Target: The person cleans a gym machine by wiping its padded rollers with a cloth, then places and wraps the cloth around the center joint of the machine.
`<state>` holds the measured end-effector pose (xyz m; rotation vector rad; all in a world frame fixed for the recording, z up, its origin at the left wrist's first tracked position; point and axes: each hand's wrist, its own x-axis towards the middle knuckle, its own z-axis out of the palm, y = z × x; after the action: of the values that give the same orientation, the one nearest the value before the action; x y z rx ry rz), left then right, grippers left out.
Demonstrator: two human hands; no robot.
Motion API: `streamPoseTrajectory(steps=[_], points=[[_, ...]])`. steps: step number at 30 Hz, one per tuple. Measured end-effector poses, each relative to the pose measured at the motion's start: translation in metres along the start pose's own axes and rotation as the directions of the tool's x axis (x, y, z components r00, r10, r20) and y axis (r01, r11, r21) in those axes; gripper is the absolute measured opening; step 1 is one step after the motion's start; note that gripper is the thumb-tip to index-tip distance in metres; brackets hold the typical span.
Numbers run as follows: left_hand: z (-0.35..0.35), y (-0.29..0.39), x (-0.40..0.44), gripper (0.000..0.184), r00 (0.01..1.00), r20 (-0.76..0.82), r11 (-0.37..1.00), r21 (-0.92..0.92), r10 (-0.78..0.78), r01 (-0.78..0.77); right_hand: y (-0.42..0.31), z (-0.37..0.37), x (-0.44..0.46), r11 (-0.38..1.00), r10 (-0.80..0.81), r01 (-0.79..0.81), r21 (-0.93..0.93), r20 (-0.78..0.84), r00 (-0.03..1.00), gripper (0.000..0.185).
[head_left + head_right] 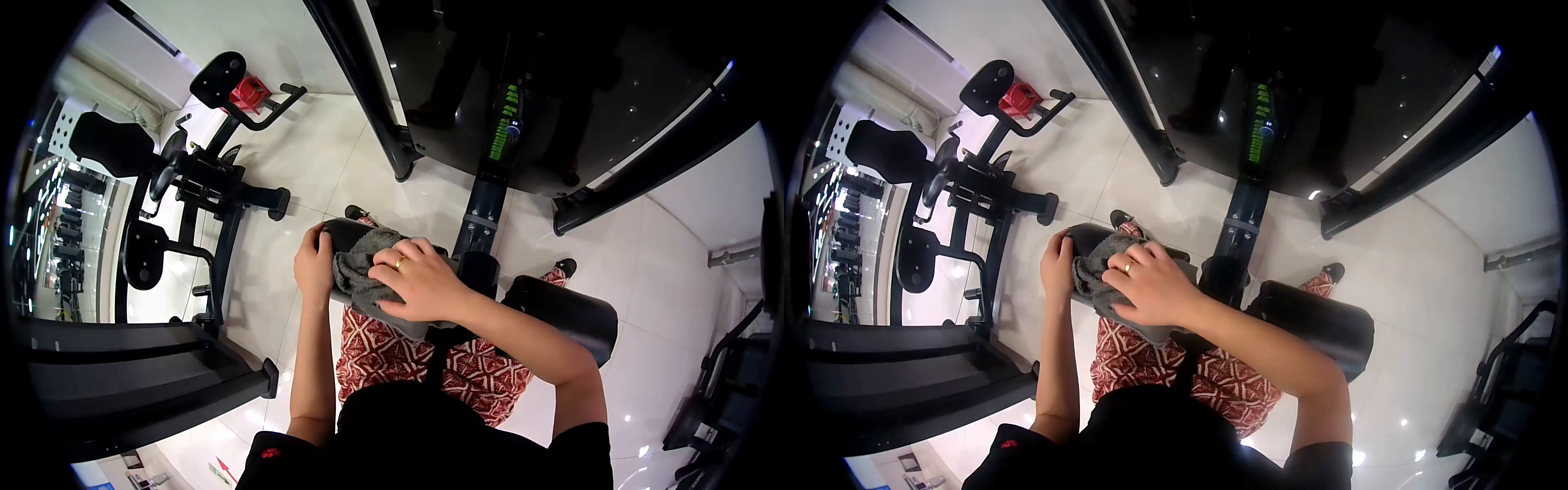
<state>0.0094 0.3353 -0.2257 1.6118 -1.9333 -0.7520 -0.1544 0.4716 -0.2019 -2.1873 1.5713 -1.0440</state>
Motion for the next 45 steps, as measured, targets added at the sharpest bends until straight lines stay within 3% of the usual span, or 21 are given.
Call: streamPoseTrajectory(steps=[2, 5, 7, 9, 10, 12, 15, 20, 23, 29, 31, 35, 39, 41, 43, 45], points=[[-0.001, 0.006, -0.002, 0.036, 1.0, -0.003, 1.0, -0.001, -0.011, 0.011, -0.002, 0.001, -0.001, 0.978, -0.046, 0.048, -0.202, 0.011, 0.999, 0.038], [-0.004, 0.016, -0.006, 0.036, 1.0, -0.001, 0.998, 0.066, 0.008, -0.008, 0.002, 0.006, 0.0, 0.983, -0.043, 0.031, -0.18, -0.062, 0.997, 0.04], [0.002, 0.008, -0.001, 0.031, 0.981, -0.033, 0.965, 0.188, 0.192, -0.182, 0.006, 0.008, 0.003, 0.985, -0.009, -0.015, -0.17, -0.135, 0.991, 0.033], [0.008, 0.01, 0.0, 0.028, 0.864, -0.095, 0.798, 0.443, 0.495, -0.409, 0.015, 0.01, 0.002, 0.989, 0.083, -0.101, -0.106, -0.165, 0.983, 0.03], [0.008, 0.018, -0.003, 0.028, 0.86, -0.096, 0.794, 0.447, 0.501, -0.412, 0.019, 0.009, 0.002, 0.992, 0.105, -0.117, -0.054, -0.177, 0.979, 0.029], [0.007, 0.036, -0.008, 0.028, 0.742, 0.1, 0.586, 0.548, 0.663, -0.597, 0.025, 0.008, 0.002, 0.981, 0.187, -0.191, -0.015, -0.152, 0.971, 0.031], [0.011, 0.044, -0.008, 0.021, 0.734, 0.289, 0.675, 0.287, 0.615, -0.679, 0.028, -0.001, 0.003, 0.932, 0.35, -0.335, 0.137, -0.108, 0.93, 0.038], [0.011, 0.046, -0.01, 0.02, 0.768, 0.214, 0.701, 0.318, 0.603, -0.639, 0.02, 0.0, -0.003, 0.978, 0.206, -0.207, -0.022, -0.052, 0.977, 0.063], [0.013, 0.042, -0.013, 0.021, 0.776, 0.191, 0.715, 0.305, 0.602, -0.629, 0.022, -0.001, -0.003, 0.982, 0.186, -0.186, -0.019, 0.006, 0.982, 0.064], [0.009, 0.04, -0.018, 0.03, 0.767, 0.137, 0.668, 0.412, 0.627, -0.62, 0.036, -0.009, 0.004, 0.959, 0.283, -0.283, -0.01, -0.019, 0.959, 0.036], [0.009, 0.036, -0.023, 0.036, 0.773, 0.075, 0.685, 0.414, 0.63, -0.599, 0.049, -0.01, 0.003, 0.897, 0.442, -0.442, -0.032, -0.014, 0.897, 0.033], [0.001, 0.017, -0.036, 0.039, 0.765, 0.133, 0.675, 0.392, 0.631, -0.625, 0.083, -0.016, 0.004, 0.723, 0.646, -0.644, 0.251, 0.085, 0.758, 0.032], [-0.012, 0.008, -0.052, 0.045, 0.783, 0.196, 0.721, 0.309, 0.59, -0.621, 0.094, -0.006, 0.005, 0.68, 0.545, -0.438, 0.588, -0.007, 0.838, 0.045], [-0.011, 0.008, -0.053, 0.046, 0.789, 0.205, 0.732, 0.294, 0.58, -0.615, 0.082, -0.004, 0.005, 0.645, 0.547, -0.428, 0.633, 0.008, 0.837, 0.055], [-0.01, 0.011, -0.051, 0.045, 0.783, 0.199, 0.711, 0.331, 0.59, -0.62, 0.053, -0.023, 0.007, 0.693, 0.506, -0.488, 0.531, 0.124, 0.853, 0.067], [-0.004, 0.019, -0.045, 0.042, 0.779, 0.179, 0.695, 0.364, 0.601, -0.62, 0.045, -0.018, 0.003, 0.871, 0.336, -0.341, 0.353, 0.079, 0.939, 0.07]])
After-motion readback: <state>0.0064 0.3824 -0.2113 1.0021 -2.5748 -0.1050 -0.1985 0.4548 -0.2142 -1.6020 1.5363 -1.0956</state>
